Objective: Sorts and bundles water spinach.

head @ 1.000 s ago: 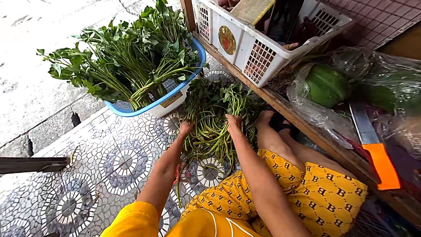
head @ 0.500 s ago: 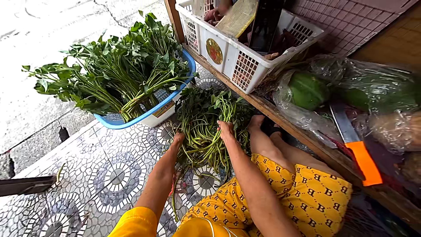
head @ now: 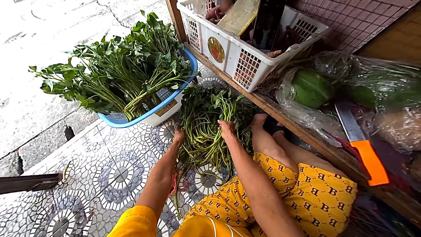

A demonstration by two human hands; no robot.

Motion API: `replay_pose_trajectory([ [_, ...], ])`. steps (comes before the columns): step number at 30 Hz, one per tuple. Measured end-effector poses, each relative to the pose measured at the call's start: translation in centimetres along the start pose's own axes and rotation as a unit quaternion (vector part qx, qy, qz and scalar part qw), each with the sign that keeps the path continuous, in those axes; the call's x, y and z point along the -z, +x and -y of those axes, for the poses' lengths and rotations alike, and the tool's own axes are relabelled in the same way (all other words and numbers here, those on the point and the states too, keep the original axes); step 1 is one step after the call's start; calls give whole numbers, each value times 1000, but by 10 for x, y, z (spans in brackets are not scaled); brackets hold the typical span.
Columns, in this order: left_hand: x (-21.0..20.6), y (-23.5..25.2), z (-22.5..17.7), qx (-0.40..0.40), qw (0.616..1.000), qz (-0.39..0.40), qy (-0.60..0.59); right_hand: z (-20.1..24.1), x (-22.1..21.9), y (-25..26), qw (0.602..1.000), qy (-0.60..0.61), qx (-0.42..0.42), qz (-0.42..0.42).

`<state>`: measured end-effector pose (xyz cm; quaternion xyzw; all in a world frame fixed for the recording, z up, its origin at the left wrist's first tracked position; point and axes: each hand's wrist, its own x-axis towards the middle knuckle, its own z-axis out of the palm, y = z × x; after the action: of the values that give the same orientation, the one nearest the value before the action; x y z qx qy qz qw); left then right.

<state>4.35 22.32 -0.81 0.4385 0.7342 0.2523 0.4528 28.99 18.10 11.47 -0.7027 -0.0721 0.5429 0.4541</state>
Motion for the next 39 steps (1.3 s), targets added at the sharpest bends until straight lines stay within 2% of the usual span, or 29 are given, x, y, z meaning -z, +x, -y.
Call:
replay_pose_trajectory([
  [4,1,-5,-3,-19,985,14,171,-3,0,1,1000,-17,1,5],
  [6,-1,-6,-6,-8,977,7,211,-5,0,5,1000,-26,1,7],
  [8,-2,-2,-3,12,968,34,247,-6,-1,5,1000,-23,-3,6],
  [11,-6,10,8,31,971,58,231,-4,-2,3,1000,-18,-4,6],
  [14,-6,9,6,83,973,69,205,-5,-4,2,1000,-19,-3,9],
  [16,-7,9,9,86,982,69,154,-5,-5,1,1000,-20,-4,15],
  [19,-7,9,16,51,990,24,129,-5,-5,0,1000,-21,-3,16],
  [22,2,-14,-18,1,972,-31,232,1,-2,-1,1000,-21,2,15],
  [25,17,-31,-46,-83,961,-84,249,2,-3,-3,1000,-13,5,15],
  [28,35,-44,-70,-122,975,-64,176,-3,-7,-1,1000,4,11,17],
  [30,38,-61,-81,-177,977,-56,105,-4,-7,-1,999,20,13,22],
  [33,43,-87,-84,-258,958,-75,104,-7,-5,0,999,33,16,22],
  [36,46,-116,-85,-344,914,-184,113,-7,-3,0,998,50,21,21],
  [38,49,-126,-85,-334,905,-250,82,-6,-2,0,998,60,22,19],
  [39,48,-127,-79,-297,918,-242,100,-6,-2,1,998,59,22,21],
])
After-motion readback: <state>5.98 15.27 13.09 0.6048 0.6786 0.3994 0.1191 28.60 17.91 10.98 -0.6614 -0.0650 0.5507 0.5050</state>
